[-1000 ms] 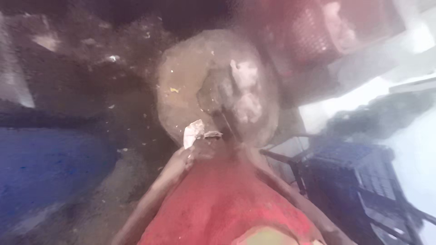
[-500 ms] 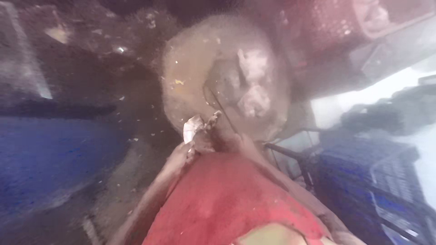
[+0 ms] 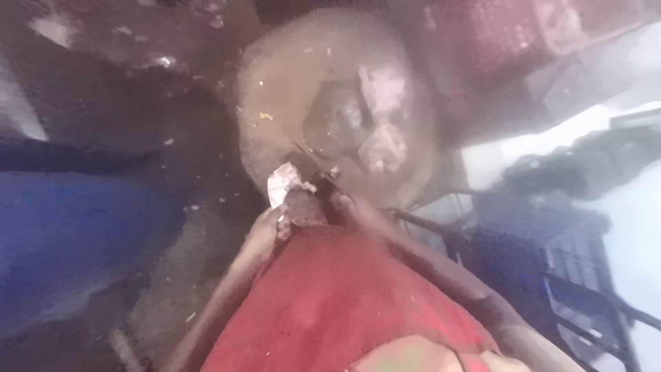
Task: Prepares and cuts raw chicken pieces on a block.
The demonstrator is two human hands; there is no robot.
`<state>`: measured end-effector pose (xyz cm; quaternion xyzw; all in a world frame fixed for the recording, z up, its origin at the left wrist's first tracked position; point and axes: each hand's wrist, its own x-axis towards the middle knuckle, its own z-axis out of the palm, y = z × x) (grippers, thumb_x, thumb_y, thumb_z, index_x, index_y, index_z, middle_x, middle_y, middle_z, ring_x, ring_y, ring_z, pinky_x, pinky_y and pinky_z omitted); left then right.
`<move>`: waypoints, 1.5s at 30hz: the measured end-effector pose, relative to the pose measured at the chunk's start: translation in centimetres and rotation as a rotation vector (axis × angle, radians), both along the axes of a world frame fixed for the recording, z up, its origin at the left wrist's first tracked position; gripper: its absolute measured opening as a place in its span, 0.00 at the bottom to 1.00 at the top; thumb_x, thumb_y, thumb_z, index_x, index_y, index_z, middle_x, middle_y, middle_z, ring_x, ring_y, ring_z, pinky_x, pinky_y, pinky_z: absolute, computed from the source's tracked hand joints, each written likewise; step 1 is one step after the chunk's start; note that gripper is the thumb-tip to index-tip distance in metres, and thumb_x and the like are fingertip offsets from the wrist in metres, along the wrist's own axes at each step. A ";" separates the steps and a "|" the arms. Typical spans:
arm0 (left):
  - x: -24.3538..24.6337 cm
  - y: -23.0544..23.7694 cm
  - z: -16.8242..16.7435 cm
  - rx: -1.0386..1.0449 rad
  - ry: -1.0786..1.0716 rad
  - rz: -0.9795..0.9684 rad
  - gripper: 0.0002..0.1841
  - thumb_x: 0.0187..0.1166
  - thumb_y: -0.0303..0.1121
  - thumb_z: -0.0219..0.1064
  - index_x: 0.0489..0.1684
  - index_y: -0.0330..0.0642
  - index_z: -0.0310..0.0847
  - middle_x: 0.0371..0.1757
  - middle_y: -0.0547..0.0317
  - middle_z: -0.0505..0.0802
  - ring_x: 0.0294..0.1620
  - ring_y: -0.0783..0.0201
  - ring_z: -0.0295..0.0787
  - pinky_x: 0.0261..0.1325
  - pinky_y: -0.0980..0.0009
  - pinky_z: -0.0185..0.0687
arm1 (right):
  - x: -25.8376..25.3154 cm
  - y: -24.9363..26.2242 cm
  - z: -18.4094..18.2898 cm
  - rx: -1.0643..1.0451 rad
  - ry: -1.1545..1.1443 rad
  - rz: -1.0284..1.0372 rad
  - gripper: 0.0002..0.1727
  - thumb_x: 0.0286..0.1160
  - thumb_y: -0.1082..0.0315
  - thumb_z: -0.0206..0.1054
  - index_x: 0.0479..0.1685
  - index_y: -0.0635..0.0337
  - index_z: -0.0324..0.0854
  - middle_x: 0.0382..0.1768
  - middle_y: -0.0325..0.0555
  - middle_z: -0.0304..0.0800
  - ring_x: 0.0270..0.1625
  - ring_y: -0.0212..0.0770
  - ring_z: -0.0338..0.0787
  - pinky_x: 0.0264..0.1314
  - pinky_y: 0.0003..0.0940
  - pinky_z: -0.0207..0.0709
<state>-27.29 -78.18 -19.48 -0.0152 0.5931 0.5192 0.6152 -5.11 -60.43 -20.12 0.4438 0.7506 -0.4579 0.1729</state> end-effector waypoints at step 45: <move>5.0 15.1 -5.7 -0.070 0.218 -0.367 0.23 0.95 0.49 0.46 0.67 0.39 0.75 0.34 0.60 0.84 0.23 0.70 0.75 0.27 0.73 0.75 | 0.6 2.0 8.2 0.159 0.290 -0.390 0.26 0.82 0.67 0.62 0.77 0.72 0.71 0.59 0.60 0.88 0.60 0.42 0.89 0.68 0.39 0.81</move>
